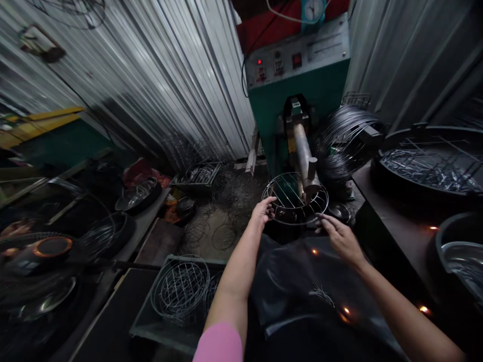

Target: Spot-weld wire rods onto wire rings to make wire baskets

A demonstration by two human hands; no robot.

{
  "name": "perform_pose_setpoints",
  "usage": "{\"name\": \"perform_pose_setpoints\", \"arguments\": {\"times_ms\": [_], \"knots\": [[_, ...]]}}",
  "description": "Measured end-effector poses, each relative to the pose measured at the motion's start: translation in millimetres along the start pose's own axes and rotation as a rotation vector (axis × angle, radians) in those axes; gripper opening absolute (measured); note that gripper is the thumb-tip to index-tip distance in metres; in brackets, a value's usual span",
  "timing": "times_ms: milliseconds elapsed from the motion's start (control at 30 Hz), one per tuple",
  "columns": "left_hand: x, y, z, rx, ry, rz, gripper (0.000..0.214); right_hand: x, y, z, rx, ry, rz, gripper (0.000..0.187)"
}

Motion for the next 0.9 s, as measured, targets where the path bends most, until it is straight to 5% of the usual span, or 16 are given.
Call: {"name": "perform_pose_setpoints", "arguments": {"times_ms": [133,233,900], "knots": [[12.9,-1.5,-2.7,0.098,0.076,0.057,0.033,4.3,49.0,-1.8,0.020,-0.035,-0.156,0.043],[25.8,-5.1,-6.6,0.170,0.164,0.088,0.035,0.0,65.1,11.7,0.082,-0.010,-0.173,0.039],[34.4,27.7,1.8,0.155,0.271,0.072,0.042,-22.1,30.8,6.9,0.172,-0.109,-0.076,0.035]]}}
Point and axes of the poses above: each hand's wrist, its own x-axis away from the middle knuckle, its own y-axis out of the palm, z = x × y, the point moved 10 cm from there along -x, towards the middle knuckle, and after that the axes turned 8 degrees about z, right-handed, at the moved point
